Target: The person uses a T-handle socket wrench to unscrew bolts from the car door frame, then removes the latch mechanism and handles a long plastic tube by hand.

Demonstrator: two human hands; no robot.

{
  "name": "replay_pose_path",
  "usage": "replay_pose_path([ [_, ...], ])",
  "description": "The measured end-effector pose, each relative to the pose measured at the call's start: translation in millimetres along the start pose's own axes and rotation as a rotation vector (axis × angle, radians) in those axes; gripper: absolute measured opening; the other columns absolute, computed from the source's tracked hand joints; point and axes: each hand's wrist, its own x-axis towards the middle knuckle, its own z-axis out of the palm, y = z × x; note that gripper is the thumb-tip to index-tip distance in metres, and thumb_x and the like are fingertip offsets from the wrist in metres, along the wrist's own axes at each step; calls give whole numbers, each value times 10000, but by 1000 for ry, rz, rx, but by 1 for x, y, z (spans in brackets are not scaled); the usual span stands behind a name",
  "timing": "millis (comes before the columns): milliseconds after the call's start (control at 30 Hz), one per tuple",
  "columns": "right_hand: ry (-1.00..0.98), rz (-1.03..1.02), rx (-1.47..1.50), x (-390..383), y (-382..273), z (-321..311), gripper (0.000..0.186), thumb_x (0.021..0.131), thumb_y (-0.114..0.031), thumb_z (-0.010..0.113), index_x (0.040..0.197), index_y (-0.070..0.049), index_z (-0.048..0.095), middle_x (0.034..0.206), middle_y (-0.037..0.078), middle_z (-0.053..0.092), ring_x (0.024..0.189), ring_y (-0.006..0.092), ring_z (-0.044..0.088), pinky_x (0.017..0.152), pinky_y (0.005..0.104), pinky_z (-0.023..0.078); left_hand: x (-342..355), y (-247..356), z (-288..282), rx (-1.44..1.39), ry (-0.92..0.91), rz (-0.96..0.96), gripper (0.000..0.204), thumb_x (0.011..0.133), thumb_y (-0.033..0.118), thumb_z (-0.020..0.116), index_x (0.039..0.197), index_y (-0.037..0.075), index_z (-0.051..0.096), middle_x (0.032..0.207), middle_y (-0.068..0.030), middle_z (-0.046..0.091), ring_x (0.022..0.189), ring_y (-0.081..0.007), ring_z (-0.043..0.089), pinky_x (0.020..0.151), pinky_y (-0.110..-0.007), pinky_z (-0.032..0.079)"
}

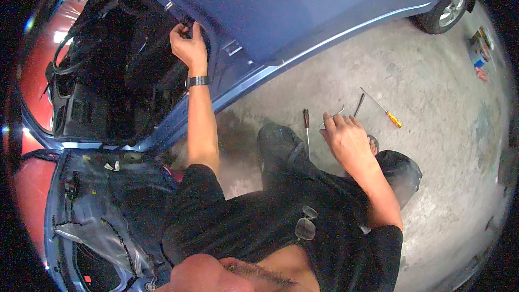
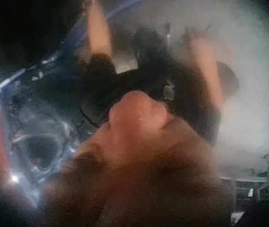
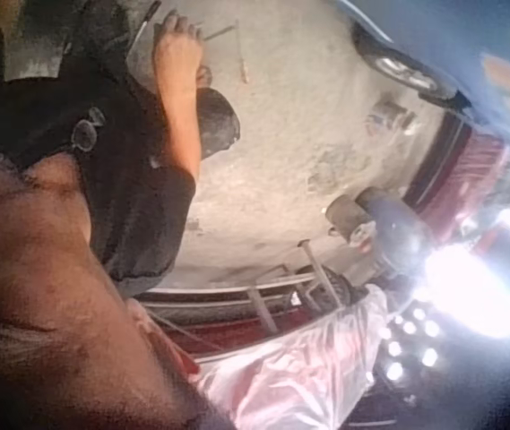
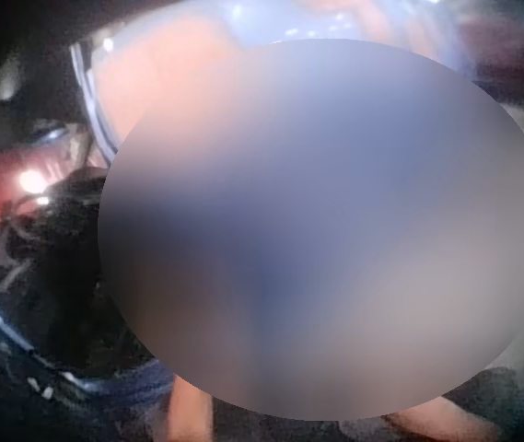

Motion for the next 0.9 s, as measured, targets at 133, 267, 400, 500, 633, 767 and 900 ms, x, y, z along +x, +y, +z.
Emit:
replay_pose_path([
  [133,44,-16,4,-1,1,3,378,877,-206,670,1184,-1,589,910,141,628,859,328,657,838,435,522,2,-7,2,31,22,100,340,765,153,803,952,-45,600,846,-152,608,799,-321,602,741,-422,480],
  [267,91,-31,19,-2,2,2,373,869,-195,679,1178,-6,591,874,135,610,838,332,640,778,411,517,9,-3,-2,-40,-1,131,325,778,147,792,967,-38,603,848,-145,602,787,-308,597,701,-406,482],
  [400,85,-30,17,-3,3,2,386,863,-201,685,1182,-6,588,877,136,609,843,331,636,778,413,515,15,-7,-8,-9,-38,218,280,792,125,777,975,-19,621,826,-116,608,756,-263,605,656,-362,491],
  [500,80,-38,4,-5,3,-1,398,861,-203,688,1190,-5,584,873,135,605,833,329,632,777,412,514,20,-6,-16,-14,-83,175,243,795,117,772,957,-9,642,805,-98,621,715,-247,612,640,-360,495],
  [633,85,-35,0,-6,5,4,398,862,-203,687,1190,-4,583,868,133,598,821,329,628,779,411,513,25,-14,-19,22,-162,273,236,791,111,775,940,-22,649,794,-106,627,702,-261,613,635,-358,487],
  [767,52,-8,26,-3,2,-2,401,862,-201,688,1192,1,580,870,130,599,824,329,627,781,414,510,23,-9,-20,84,-173,312,240,795,105,771,949,-24,641,814,-115,621,738,-268,611,659,-355,481],
  [900,133,-58,14,-5,2,5,406,858,-198,691,1193,4,582,876,130,602,826,326,624,766,416,506,3,-11,-14,-51,-104,123,290,822,166,773,980,-16,612,913,-150,628,829,-306,623,726,-382,494],
])
